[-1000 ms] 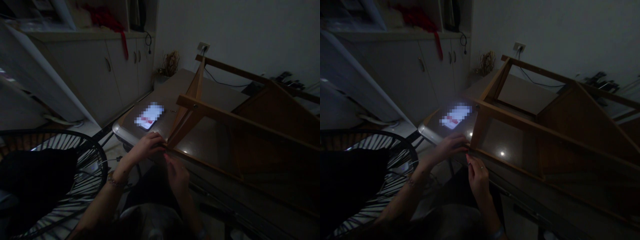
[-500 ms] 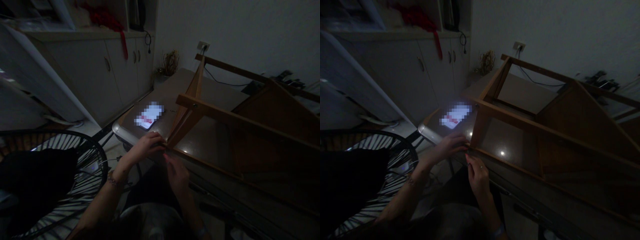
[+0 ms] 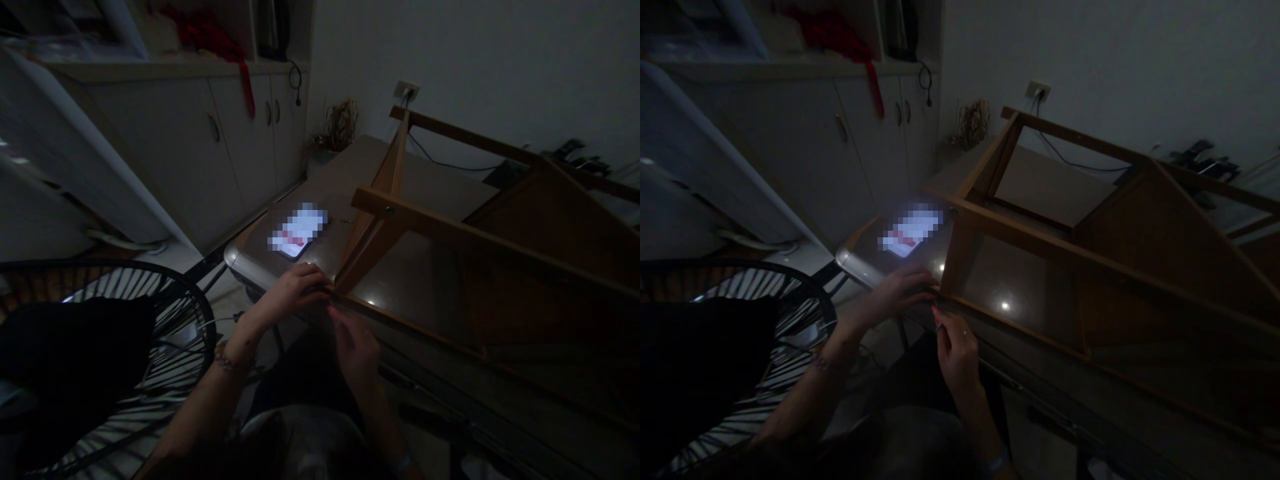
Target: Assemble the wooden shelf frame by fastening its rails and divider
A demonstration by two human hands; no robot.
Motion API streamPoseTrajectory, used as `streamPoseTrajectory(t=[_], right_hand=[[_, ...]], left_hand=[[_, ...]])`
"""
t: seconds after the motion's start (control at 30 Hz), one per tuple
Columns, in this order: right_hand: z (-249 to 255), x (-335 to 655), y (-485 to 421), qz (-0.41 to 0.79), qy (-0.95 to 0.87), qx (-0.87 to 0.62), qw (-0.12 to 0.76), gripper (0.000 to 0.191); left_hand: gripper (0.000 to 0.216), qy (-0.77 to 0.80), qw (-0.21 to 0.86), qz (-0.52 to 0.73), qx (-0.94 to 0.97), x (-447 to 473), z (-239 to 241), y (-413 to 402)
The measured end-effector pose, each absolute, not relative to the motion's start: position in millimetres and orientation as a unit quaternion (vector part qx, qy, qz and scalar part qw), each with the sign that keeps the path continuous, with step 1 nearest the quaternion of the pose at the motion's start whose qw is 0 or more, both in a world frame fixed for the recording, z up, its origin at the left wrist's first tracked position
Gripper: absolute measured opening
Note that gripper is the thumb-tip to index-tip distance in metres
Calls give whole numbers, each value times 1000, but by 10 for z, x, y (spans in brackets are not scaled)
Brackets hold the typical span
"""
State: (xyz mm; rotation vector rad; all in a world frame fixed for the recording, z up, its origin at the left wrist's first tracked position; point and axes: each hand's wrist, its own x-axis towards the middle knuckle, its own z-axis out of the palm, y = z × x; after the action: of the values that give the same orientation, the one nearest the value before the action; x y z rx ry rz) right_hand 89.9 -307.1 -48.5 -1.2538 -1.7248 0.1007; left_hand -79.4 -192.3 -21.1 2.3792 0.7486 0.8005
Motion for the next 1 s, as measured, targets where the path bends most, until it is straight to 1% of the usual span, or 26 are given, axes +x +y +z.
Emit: streamPoseTrajectory(t=[0.2,0.43,0.73,0.87,0.93,1.0], right_hand=[[-475,901,-3079,40,-697,-520,492,29],[-513,915,-3075,21,-701,-519,489,32],[-487,901,-3025,-59,-727,-486,481,38],[-462,908,-3015,-96,-732,-479,475,37],[-455,913,-3017,-94,-735,-479,471,36],[-454,914,-3024,-88,-737,-480,467,37]], left_hand=[[21,278,257,297,876,-796,-206,-1927],[21,270,260,295,879,-802,-208,-1917],[24,280,259,283,880,-819,-204,-1947],[26,280,259,289,878,-817,-189,-1960],[28,278,245,299,880,-820,-189,-1971],[32,283,204,326,879,-830,-213,-2011]])
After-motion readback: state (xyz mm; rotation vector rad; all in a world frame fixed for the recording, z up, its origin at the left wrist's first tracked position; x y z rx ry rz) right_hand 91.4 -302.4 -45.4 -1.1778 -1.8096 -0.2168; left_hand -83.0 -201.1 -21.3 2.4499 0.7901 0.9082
